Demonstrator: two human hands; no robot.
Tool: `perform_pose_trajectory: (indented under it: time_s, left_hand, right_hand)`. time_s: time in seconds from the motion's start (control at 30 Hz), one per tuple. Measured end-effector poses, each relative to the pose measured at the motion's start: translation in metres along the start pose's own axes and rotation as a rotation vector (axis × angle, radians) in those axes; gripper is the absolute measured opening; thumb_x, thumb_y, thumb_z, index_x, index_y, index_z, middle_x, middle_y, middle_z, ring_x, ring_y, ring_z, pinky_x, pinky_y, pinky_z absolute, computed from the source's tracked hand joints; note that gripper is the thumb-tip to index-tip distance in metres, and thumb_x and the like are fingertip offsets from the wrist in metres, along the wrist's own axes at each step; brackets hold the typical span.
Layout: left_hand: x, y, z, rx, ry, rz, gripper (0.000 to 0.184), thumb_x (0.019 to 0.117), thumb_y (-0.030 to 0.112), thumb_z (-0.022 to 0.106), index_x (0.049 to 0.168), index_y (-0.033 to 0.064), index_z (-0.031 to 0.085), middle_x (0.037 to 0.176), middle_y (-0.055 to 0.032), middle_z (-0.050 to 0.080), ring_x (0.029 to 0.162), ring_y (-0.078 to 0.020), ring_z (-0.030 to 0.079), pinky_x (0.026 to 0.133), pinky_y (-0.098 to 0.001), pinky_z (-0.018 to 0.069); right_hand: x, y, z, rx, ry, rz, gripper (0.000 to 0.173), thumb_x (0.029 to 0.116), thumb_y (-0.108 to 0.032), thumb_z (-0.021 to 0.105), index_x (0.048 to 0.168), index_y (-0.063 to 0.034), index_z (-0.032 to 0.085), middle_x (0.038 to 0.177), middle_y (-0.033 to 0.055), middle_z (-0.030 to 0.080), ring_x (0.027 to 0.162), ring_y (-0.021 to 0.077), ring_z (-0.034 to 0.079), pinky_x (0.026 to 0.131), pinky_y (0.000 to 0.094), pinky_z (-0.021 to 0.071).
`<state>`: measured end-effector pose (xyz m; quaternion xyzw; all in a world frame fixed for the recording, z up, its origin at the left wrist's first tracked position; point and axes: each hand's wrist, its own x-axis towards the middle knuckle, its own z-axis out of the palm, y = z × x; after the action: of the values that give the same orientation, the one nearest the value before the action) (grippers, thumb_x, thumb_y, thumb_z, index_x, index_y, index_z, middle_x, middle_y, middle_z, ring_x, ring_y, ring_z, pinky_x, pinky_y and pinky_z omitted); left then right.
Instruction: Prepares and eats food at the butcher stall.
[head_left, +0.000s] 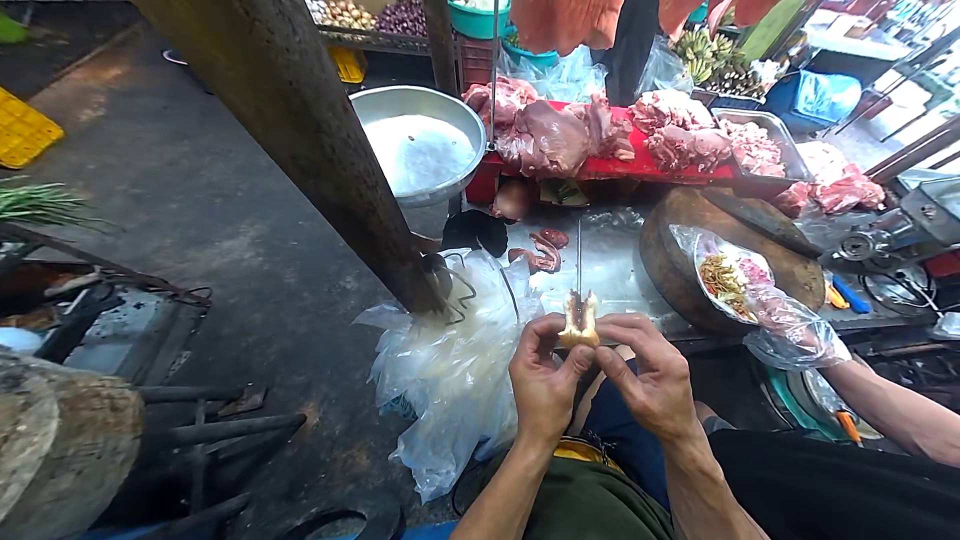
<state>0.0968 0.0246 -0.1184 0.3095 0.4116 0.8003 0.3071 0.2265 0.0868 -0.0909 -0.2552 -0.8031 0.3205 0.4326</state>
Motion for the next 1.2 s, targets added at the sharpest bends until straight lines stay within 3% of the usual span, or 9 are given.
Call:
perform_pose_trajectory:
  time_s: [0.1, 0.4, 0.67, 0.8, 1.07, 1.2]
  left_hand:
    - [0.0, 0.0, 0.002, 0.011, 0.013, -0.008, 0.044, 0.0804, 0.012, 0.084, 0.113, -0.0057, 0.061, 0.109, -0.0117, 0.069, 0.099, -0.0169, 0.07, 0.088, -0.0309, 0.0607]
    - [0.001, -0.001, 0.002, 0.043, 0.005, -0.011, 0.048, 0.0772, 0.015, 0.087, 0.112, -0.0038, 0.059, 0.108, -0.0111, 0.069, 0.099, -0.0159, 0.069, 0.087, -0.0302, 0.0603]
    - [0.002, 0.0, 0.0, 0.023, 0.016, -0.045, 0.037, 0.0818, 0.003, 0.079, 0.111, -0.0062, 0.059, 0.102, -0.0119, 0.07, 0.09, -0.0164, 0.07, 0.082, -0.03, 0.0616]
    - [0.004, -0.002, -0.002, -0.012, 0.034, -0.055, 0.032, 0.0835, 0.003, 0.076, 0.11, -0.005, 0.059, 0.097, -0.0087, 0.071, 0.086, -0.013, 0.07, 0.078, -0.0277, 0.0611]
    - [0.001, -0.008, -0.011, -0.207, 0.063, -0.122, 0.032, 0.0866, 0.014, 0.079, 0.111, 0.0015, 0.062, 0.097, -0.0046, 0.071, 0.089, -0.0106, 0.07, 0.083, -0.0293, 0.0602]
    - [0.0, -0.01, -0.012, -0.281, 0.069, -0.169, 0.033, 0.0858, 0.015, 0.08, 0.112, 0.0023, 0.063, 0.099, -0.0051, 0.072, 0.092, -0.0119, 0.071, 0.086, -0.0315, 0.0604]
  right_hand:
    - [0.001, -0.001, 0.0, -0.035, 0.007, -0.01, 0.019, 0.0977, -0.018, 0.069, 0.108, -0.0035, 0.076, 0.115, 0.0102, 0.071, 0.115, 0.0186, 0.065, 0.1, 0.0329, 0.0559]
    - [0.0, -0.004, 0.004, -0.045, 0.013, -0.01, 0.017, 0.101, -0.012, 0.063, 0.105, -0.003, 0.077, 0.11, 0.0091, 0.07, 0.109, 0.0154, 0.065, 0.097, 0.029, 0.0552]
    - [0.001, -0.006, 0.004, 0.02, 0.042, 0.062, 0.02, 0.1032, -0.01, 0.055, 0.104, -0.0007, 0.073, 0.109, 0.0086, 0.071, 0.109, 0.0147, 0.066, 0.101, 0.0321, 0.0543]
    - [0.002, -0.007, 0.005, 0.116, 0.073, 0.114, 0.022, 0.1035, -0.006, 0.05, 0.105, 0.0027, 0.07, 0.107, 0.0097, 0.071, 0.102, 0.0127, 0.068, 0.088, 0.0261, 0.0584]
    - [-0.001, 0.001, 0.003, 0.329, 0.284, 0.266, 0.021, 0.1055, -0.006, 0.047, 0.112, 0.0023, 0.066, 0.096, 0.0062, 0.072, 0.086, 0.0125, 0.071, 0.08, 0.0295, 0.0617]
    - [0.002, -0.002, 0.002, 0.247, 0.351, 0.235, 0.019, 0.1038, -0.003, 0.049, 0.11, 0.0023, 0.067, 0.096, 0.0039, 0.071, 0.086, 0.0086, 0.069, 0.079, 0.0242, 0.0604]
